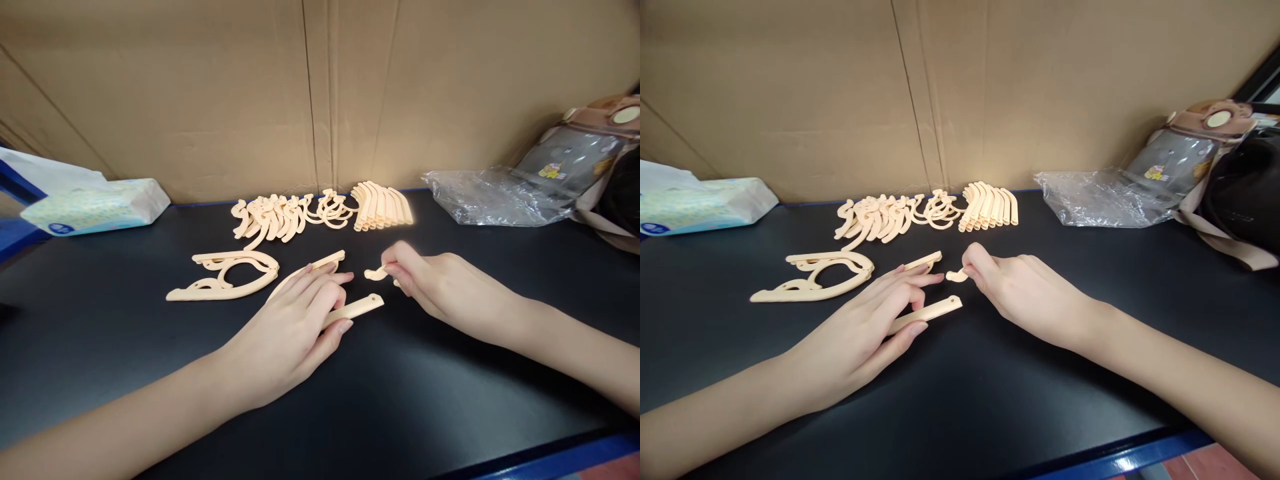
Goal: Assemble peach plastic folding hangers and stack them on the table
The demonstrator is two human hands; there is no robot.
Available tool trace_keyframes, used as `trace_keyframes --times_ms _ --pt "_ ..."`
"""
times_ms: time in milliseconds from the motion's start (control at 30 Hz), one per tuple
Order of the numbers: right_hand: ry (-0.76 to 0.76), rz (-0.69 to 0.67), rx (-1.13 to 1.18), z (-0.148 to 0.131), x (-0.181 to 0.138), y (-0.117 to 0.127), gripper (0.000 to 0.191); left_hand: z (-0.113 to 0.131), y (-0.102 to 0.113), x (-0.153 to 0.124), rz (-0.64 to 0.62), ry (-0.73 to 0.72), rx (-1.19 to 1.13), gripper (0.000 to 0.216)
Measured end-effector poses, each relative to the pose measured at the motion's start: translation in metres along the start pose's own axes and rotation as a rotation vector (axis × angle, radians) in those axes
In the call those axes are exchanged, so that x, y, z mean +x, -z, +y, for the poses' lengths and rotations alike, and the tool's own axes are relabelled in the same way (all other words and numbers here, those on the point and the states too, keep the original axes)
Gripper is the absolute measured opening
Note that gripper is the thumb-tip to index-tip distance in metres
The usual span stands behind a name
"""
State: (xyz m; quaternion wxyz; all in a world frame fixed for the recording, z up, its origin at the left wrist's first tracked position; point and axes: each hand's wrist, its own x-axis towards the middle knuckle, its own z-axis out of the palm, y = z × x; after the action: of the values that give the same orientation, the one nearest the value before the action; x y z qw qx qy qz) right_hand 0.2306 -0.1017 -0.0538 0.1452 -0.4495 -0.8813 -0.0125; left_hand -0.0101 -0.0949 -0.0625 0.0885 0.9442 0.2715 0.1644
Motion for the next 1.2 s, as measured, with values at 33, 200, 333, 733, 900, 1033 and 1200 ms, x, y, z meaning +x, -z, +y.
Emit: trace_keyframes --times_ms 33,200,333,733,900,1033,1200 --pt "-0.010 0.003 0.020 -0.0017 0.0003 0.0009 0.012 0.0001 -0.0001 -0.0003 0.004 0.001 -0.007 0.009" --pt "-0.070 -0.023 0.075 -0.0075 0.0019 0.0037 0.014 -0.0005 -0.0011 -0.0014 0.025 -0.002 -0.024 0.009" --pt "-0.063 -0.048 0.115 -0.0085 -0.0004 0.0036 0.017 -0.0012 -0.0015 -0.0013 0.027 -0.004 -0.031 0.010" --pt "-0.046 -0.049 0.268 -0.0111 0.0005 0.0074 0.016 -0.0008 -0.0010 -0.0001 0.025 0.001 -0.045 0.010" --pt "-0.154 -0.061 0.345 -0.0107 0.0012 0.0066 0.013 -0.0021 -0.0024 -0.0005 0.047 -0.002 -0.060 0.011" --pt "-0.167 -0.118 0.466 -0.0086 0.0032 0.0053 0.015 -0.0019 -0.0023 -0.0004 0.050 -0.002 -0.067 0.011" --pt "-0.149 -0.160 0.566 -0.0090 0.0038 0.0056 0.018 -0.0018 -0.0022 -0.0004 0.058 -0.006 -0.068 0.010"
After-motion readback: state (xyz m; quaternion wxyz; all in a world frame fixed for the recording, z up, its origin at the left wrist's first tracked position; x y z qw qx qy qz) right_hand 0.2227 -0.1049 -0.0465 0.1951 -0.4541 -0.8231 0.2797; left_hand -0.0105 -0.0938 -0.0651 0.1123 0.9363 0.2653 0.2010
